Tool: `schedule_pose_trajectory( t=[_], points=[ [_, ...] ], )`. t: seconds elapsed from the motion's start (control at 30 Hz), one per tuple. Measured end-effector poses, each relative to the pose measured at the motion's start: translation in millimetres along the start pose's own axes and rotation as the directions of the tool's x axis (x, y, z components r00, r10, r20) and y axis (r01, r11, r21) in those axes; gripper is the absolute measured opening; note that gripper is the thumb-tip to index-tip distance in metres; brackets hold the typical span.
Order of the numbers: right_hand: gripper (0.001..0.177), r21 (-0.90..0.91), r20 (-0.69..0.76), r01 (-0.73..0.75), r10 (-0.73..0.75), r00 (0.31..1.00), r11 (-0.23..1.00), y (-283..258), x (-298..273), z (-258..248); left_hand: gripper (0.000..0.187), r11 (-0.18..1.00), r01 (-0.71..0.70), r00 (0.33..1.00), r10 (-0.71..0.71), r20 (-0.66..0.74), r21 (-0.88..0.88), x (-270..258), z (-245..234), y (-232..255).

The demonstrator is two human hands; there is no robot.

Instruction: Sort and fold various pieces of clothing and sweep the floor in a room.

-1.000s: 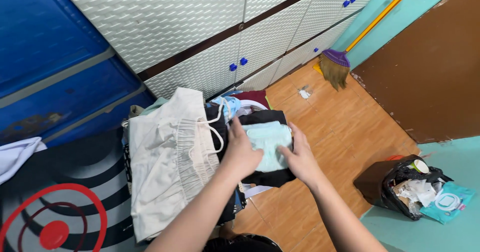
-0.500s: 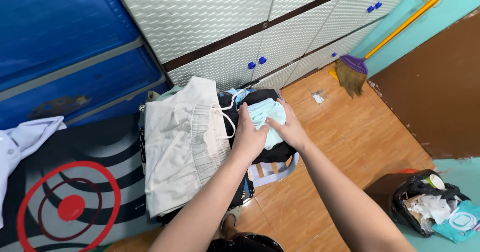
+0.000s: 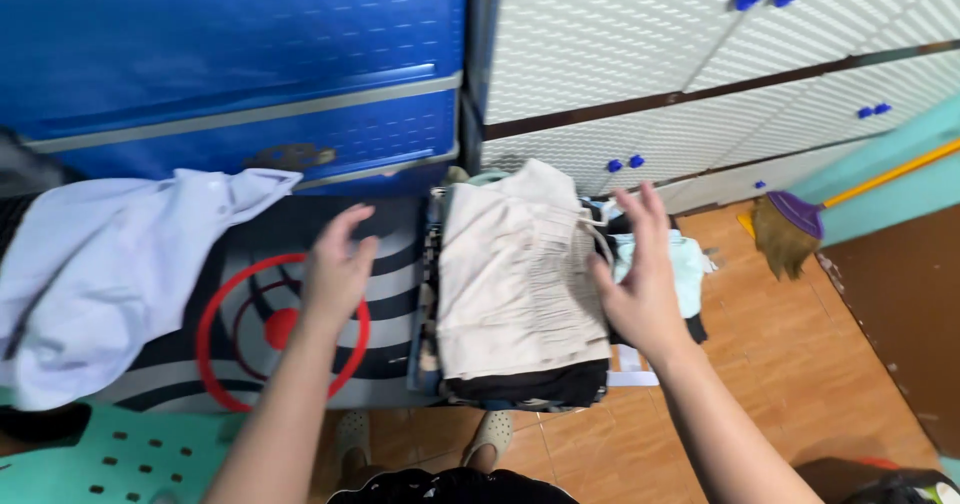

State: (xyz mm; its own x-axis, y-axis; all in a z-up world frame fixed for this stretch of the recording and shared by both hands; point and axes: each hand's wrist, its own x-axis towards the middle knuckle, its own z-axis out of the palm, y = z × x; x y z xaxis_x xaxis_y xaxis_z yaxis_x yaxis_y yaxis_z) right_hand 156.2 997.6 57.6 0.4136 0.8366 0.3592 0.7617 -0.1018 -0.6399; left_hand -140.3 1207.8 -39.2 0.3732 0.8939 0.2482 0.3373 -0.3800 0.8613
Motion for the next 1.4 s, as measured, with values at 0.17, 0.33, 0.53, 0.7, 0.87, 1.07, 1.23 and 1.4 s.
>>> schedule_pose_trajectory(
  t=[0.17, 0.33, 0.53, 0.7, 0.87, 1.07, 1.23, 1.4],
  points=[
    [0.076, 0.134, 0.218, 0.114, -0.142, 0.966, 0.984, -109, 3, 89, 0.035, 0.880, 0.013, 0.977, 0.091, -0.195, 0.474, -28, -128, -98],
    [0.072, 0.323, 0.462, -0.109, -0.056, 0.885, 0.940, -192, -9, 197, 0.040, 0.702, 0.041, 0.967, 0.152, -0.206, 0.711, -5, -239, -119],
    [0.067, 0.466, 0.646, -0.547, 0.155, 0.748, 0.696, -230, -51, 320, 0.104, 0.619, 0.454, 0.834, -0.548, -0.061, 0.641, 47, -290, -194],
    [0.058, 0.542, 0.777, -0.815, 0.491, 0.395, -0.203, -281, -43, 336, 0.032, 0.994, 0.080, 0.931, -0.103, 0.351, 0.080, 2, -219, -157],
    [0.049, 0.661, 0.713, -0.740, 0.415, 0.566, -0.127, -210, -54, 339, 0.030, 0.976, -0.025, 0.755, 0.159, 0.636, -0.215, -61, -219, -81],
    [0.054, 0.570, 0.376, -0.745, 0.697, 0.611, 0.346, -215, -78, 287, 0.029, 0.981, 0.193, 0.907, -0.177, 0.381, -0.004, -31, -306, -188],
    [0.076, -0.079, -0.049, -0.446, 0.444, 0.895, 0.891, -248, -108, 297, 0.058, 0.636, 0.264, 0.946, -0.318, -0.065, 0.725, 12, -386, -277],
    [0.073, -0.098, 0.052, -0.175, 0.180, 0.982, 0.980, -305, -105, 318, 0.067, 0.614, 0.566, 0.643, -0.746, 0.171, 0.550, 46, -407, -280]
  ],
)
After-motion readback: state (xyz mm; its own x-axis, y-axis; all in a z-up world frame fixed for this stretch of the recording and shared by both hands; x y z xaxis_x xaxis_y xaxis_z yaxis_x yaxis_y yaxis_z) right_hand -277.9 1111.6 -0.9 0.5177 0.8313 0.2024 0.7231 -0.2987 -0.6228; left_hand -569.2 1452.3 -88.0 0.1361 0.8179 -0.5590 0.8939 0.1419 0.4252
